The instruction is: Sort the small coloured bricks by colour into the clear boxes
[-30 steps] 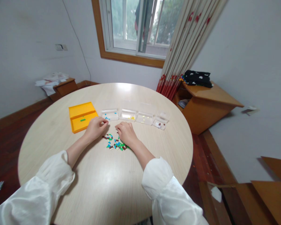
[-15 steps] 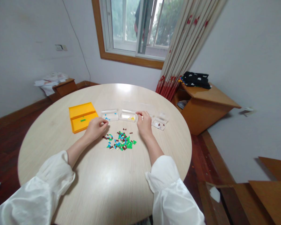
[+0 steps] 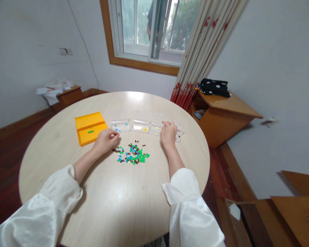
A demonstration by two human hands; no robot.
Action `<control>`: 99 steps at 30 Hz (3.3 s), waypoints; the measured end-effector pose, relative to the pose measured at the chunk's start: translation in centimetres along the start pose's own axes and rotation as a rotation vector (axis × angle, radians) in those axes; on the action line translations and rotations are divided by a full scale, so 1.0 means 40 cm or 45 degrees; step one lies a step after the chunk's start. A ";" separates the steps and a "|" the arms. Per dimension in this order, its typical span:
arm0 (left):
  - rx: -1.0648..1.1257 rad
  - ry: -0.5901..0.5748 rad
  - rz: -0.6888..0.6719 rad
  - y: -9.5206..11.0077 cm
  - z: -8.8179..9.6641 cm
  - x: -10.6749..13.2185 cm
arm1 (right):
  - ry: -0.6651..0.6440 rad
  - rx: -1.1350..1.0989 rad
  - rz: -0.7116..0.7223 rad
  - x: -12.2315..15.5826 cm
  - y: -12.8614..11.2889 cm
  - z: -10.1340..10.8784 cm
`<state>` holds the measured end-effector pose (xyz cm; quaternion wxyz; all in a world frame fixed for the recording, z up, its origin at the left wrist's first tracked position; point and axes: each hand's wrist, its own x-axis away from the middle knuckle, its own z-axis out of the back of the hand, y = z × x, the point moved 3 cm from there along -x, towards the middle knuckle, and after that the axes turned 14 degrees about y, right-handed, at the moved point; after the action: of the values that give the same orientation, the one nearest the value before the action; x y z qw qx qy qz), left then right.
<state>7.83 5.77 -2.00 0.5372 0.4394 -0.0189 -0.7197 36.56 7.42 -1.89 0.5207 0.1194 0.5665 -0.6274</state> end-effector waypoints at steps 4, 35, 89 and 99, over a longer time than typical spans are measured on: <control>0.020 -0.006 0.008 0.002 0.000 0.001 | -0.033 -0.015 0.028 0.006 -0.004 -0.004; 0.049 -0.166 0.084 0.023 -0.009 0.007 | -0.891 -0.302 0.361 0.130 -0.172 -0.043; 0.722 -0.160 0.439 0.072 -0.021 0.018 | -0.656 -1.037 -0.568 0.150 -0.224 -0.050; 0.679 -0.130 0.458 0.063 -0.022 0.017 | -0.356 -0.766 -0.264 0.097 -0.206 -0.011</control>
<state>10.27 4.55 -1.70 0.5200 0.5177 -0.3110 -0.6041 28.22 4.25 -0.07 0.5387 -0.1847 0.6584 -0.4922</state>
